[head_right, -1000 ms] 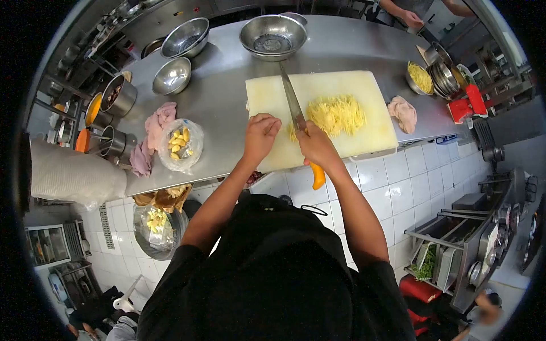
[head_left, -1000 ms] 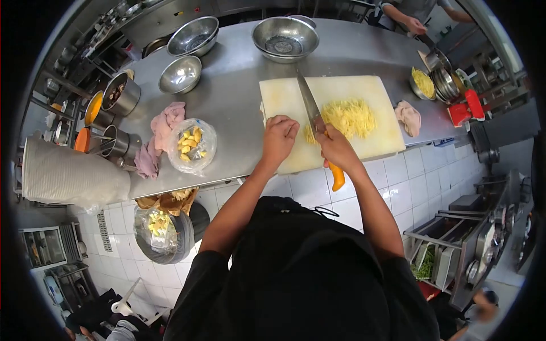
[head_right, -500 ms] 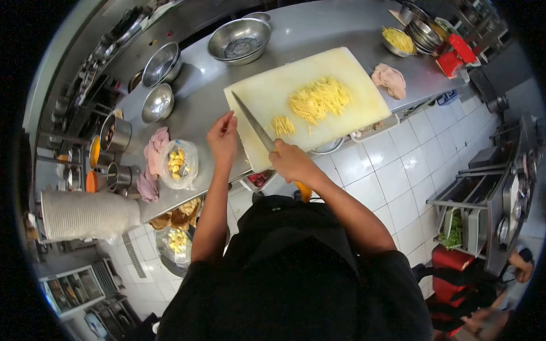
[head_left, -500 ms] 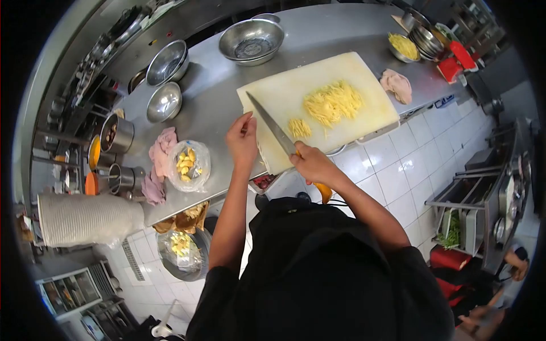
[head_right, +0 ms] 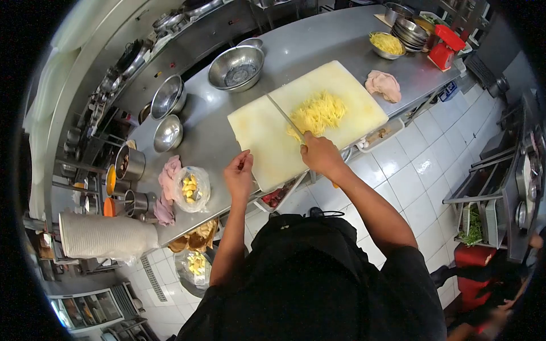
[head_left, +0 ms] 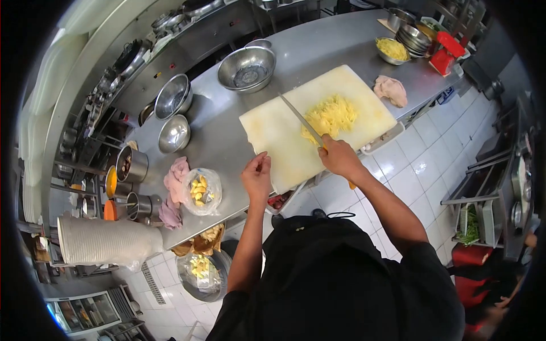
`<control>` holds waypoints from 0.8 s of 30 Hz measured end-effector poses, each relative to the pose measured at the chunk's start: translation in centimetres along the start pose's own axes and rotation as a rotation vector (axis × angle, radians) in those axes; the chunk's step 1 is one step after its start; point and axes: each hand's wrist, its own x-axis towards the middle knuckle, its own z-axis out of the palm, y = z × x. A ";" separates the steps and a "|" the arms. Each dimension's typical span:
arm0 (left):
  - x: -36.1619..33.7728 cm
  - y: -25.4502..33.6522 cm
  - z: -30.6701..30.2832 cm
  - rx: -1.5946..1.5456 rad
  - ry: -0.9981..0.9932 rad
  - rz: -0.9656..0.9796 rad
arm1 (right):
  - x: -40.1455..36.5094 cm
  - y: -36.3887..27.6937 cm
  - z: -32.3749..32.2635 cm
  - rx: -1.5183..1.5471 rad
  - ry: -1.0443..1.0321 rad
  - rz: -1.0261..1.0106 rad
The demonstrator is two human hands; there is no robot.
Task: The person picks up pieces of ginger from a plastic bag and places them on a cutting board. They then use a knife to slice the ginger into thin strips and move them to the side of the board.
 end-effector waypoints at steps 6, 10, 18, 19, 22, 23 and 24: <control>1.3 7.0 3.9 0.255 -0.103 0.422 | -1.9 0.6 -1.3 0.008 0.199 0.015; 1.4 8.2 7.9 0.377 -0.323 0.696 | -2.9 1.7 -1.1 0.004 0.266 0.004; 5.3 8.5 15.5 0.488 -0.553 0.825 | -3.4 2.3 0.1 0.004 0.358 -0.078; 6.0 9.1 16.3 0.452 -0.555 0.820 | -3.4 2.2 -0.1 -0.014 0.321 -0.058; 7.0 11.4 15.3 0.347 -0.517 0.755 | -4.1 2.8 -0.4 0.004 0.378 -0.050; 7.3 12.0 13.9 0.340 -0.482 0.766 | -4.4 3.3 -0.6 0.006 0.391 -0.040; 7.3 12.2 12.8 0.332 -0.448 0.774 | -4.9 3.8 -1.1 0.007 0.400 -0.030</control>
